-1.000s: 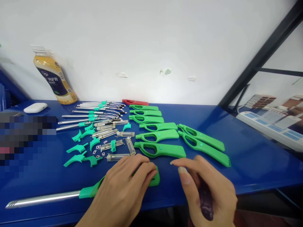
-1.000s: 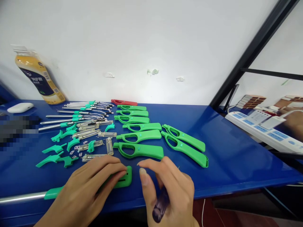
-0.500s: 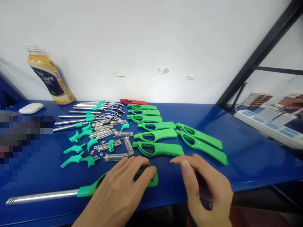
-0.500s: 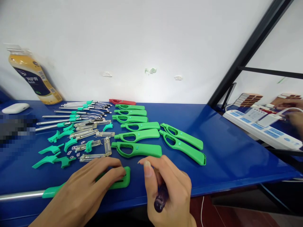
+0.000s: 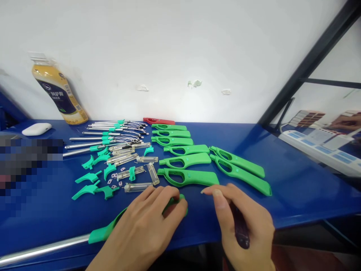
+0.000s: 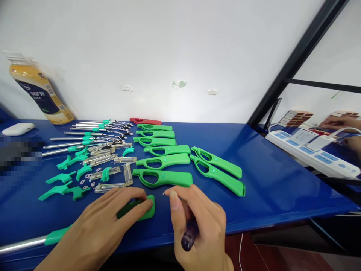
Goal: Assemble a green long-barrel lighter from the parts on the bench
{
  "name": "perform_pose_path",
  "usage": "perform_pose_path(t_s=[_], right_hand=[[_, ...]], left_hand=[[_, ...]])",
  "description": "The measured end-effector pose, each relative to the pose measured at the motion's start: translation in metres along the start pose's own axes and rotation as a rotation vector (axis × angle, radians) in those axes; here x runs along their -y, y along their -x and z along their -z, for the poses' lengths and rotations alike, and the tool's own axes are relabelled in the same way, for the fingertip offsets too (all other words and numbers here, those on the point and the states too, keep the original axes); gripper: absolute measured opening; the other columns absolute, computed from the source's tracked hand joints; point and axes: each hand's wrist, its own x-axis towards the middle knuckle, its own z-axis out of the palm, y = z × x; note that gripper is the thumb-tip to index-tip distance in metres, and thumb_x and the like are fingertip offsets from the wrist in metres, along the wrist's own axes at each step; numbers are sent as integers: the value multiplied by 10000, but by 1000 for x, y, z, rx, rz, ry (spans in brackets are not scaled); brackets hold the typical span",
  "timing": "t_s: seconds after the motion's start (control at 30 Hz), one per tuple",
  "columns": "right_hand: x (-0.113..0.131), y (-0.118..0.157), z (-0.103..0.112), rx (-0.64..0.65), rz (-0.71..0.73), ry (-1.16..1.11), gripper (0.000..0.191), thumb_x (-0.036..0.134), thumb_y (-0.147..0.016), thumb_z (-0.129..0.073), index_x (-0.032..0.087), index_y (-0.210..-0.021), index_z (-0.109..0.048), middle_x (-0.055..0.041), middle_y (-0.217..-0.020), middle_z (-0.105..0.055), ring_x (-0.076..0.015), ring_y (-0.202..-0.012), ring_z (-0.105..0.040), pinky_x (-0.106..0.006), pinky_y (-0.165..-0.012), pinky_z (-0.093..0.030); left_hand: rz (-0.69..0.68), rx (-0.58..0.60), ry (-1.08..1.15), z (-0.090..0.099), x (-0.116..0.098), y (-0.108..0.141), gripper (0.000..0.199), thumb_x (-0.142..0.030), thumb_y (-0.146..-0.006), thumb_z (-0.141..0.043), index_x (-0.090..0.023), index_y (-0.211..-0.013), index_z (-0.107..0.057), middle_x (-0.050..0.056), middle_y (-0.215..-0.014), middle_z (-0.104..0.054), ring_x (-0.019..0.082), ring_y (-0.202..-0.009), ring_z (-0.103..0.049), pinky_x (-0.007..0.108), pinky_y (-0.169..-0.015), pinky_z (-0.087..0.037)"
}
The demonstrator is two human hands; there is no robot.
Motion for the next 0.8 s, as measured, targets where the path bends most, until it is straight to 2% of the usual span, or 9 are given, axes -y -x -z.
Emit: perform_pose_path(t_s=[0.13, 0.23, 0.33, 0.4, 0.43, 0.53, 0.7, 0.8], right_hand=[[0, 1, 1, 9, -69, -39, 172, 165, -1081, -605, 265, -1021, -732, 36, -842, -800, -109, -674, -749, -230, -611, -527], [-3, 0, 5, -12, -246, -150, 144, 328, -1089, -670, 275, -984, -753, 52, -680, -656, -93, -528, -563, -245, -515, -425], [-5, -10, 14, -27, -372, -481, 402, 630, -1096, -577, 284, -991, -753, 55, -595, -429, -112, -493, -363, -251, -436, -290], [0, -21, 20, -30, -441, -738, 485, 726, -1073, -528, 291, -989, -728, 40, -652, -439, -126, -520, -348, -250, -428, -299], [4, -28, 22, -21, -496, -820, 484, 740, -1050, -559, 290, -966, -717, 25, -699, -464, -135, -549, -366, -259, -437, -320], [20, -48, 23, 30, -608, -960, 418, 625, -1019, -676, 267, -805, -668, 13, -746, -455, -133, -568, -373, -268, -442, -319], [31, -65, 8, 108, -618, -1182, 462, 551, -1039, -680, 236, -737, -529, 30, -777, -421, -132, -644, -407, -264, -584, -441], [30, -63, 0, 169, -600, -1248, 489, 546, -1065, -611, 226, -735, -444, 26, -788, -411, -138, -682, -410, -263, -644, -449]], left_hand=[[-17, -13, -20, -2, 1, -2, 396, -95, -1178, -294, -201, -1229, -672, 52, -1131, -749, 220, -939, -746, 381, -899, -587], [-16, -48, -36, -2, 1, -4, 413, -98, -1180, -280, -203, -1205, -678, 54, -1091, -756, 221, -910, -753, 380, -860, -594], [-11, -41, -39, -2, 0, -5, 405, -98, -1176, -290, -205, -1224, -678, 61, -1110, -757, 229, -908, -754, 385, -829, -597], [-10, -44, -28, -2, 0, -6, 435, -108, -1178, -259, -202, -1210, -682, 67, -1096, -755, 234, -881, -751, 396, -806, -602], [-4, -51, -20, -3, 0, -6, 454, -116, -1179, -239, -202, -1197, -685, 69, -1081, -753, 238, -869, -749, 398, -785, -604], [25, -53, 30, -5, 0, -6, 467, -148, -1187, -221, -215, -1189, -684, 67, -1074, -742, 242, -862, -746, 392, -743, -603], [53, -66, 102, -10, 3, -3, 359, -147, -1181, -333, -225, -1193, -684, 55, -1093, -743, 224, -852, -743, 378, -752, -609], [82, -53, 118, -12, 3, -3, 296, -132, -1161, -412, -220, -1163, -695, 52, -1093, -745, 218, -845, -743, 359, -731, -615]])
